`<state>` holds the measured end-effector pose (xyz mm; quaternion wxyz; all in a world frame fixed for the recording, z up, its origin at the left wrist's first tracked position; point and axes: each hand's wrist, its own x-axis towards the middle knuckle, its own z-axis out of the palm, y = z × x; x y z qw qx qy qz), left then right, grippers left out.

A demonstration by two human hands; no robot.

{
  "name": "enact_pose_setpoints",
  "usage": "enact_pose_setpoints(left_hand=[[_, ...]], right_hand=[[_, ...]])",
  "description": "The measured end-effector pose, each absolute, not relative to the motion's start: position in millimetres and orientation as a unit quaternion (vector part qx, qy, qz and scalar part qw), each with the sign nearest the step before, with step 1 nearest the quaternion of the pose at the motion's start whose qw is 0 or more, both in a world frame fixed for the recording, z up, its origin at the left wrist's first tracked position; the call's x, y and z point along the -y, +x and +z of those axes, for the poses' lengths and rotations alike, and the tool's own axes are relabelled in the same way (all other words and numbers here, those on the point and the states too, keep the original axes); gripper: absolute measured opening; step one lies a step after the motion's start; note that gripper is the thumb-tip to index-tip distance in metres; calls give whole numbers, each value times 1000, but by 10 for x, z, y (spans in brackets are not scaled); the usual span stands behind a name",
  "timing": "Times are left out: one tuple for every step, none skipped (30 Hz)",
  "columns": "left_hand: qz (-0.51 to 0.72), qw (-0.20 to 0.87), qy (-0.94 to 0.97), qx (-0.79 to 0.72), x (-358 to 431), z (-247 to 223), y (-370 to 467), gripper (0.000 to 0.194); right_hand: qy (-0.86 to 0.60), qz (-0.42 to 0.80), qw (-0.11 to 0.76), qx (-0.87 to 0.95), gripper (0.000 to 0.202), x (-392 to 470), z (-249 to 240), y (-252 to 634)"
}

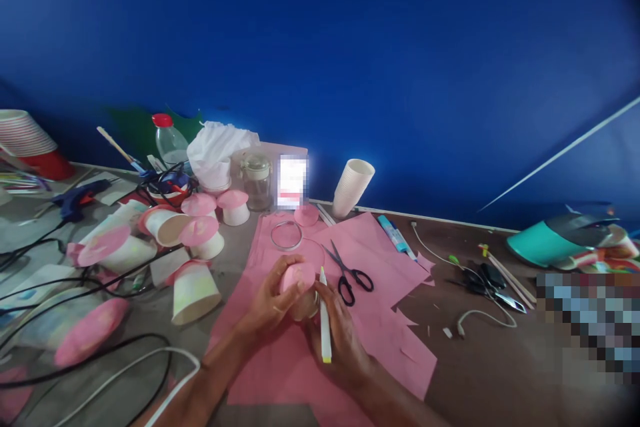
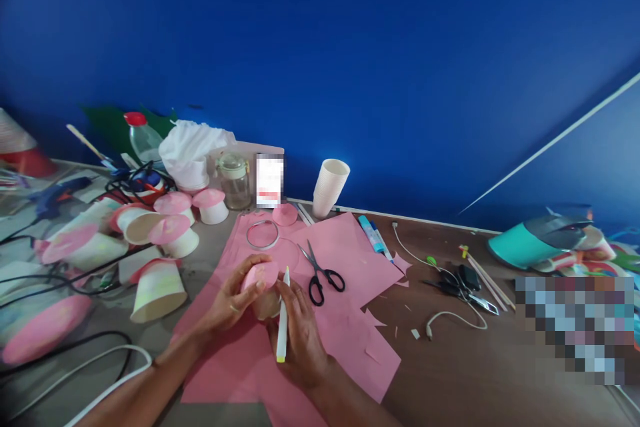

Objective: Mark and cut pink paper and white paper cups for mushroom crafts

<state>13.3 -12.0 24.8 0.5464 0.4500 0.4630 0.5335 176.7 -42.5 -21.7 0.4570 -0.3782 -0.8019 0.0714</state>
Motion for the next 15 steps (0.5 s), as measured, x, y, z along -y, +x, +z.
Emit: enact_pose_setpoints(left_hand=[[535, 528, 469, -464, 118, 242, 134, 36], [534, 507, 492, -465, 115, 232, 133, 34], [530, 486, 518, -463, 110, 218, 131, 34], [525, 467, 544, -458, 106, 202, 129, 33], [521, 452, 567, -451, 102, 184, 127, 33], [516, 439, 588, -441, 100, 166, 126, 33], [508, 429, 609, -432, 99, 149, 126, 34], [498, 421, 628, -424, 100, 134, 128, 36], [487, 414, 647, -416, 103, 119, 131, 38], [475, 410, 663, -408, 107, 107, 134, 40], [464, 407, 678, -400, 110, 95, 138, 42], [457, 404, 688, -394, 113, 84, 142, 43], [454, 401, 693, -390, 114, 73, 146, 44], [455, 398, 696, -387, 114, 63, 149, 43], [459, 396, 696, -385, 113, 53, 151, 43]], right_hand=[[-377, 63, 461, 801, 80, 424, -233, 1768], [-375, 56, 466, 800, 80, 422, -243, 1771], [-375, 54, 471, 797, 79, 418, -248, 1777], [-377, 61, 476, 792, 76, 412, -246, 1786], [-384, 78, 482, 784, 72, 403, -238, 1798], [-395, 100, 492, 769, 66, 392, -224, 1813], [-410, 126, 504, 749, 61, 380, -208, 1830], [-426, 150, 519, 726, 56, 367, -191, 1845], [-438, 166, 535, 703, 52, 356, -176, 1859], [-446, 173, 550, 685, 50, 349, -163, 1869], [-448, 173, 563, 672, 49, 347, -152, 1874], [-444, 167, 573, 668, 48, 352, -144, 1873], [-435, 159, 578, 672, 49, 364, -136, 1868], [-420, 150, 580, 681, 50, 380, -130, 1859], [-405, 142, 578, 694, 52, 399, -123, 1848]])
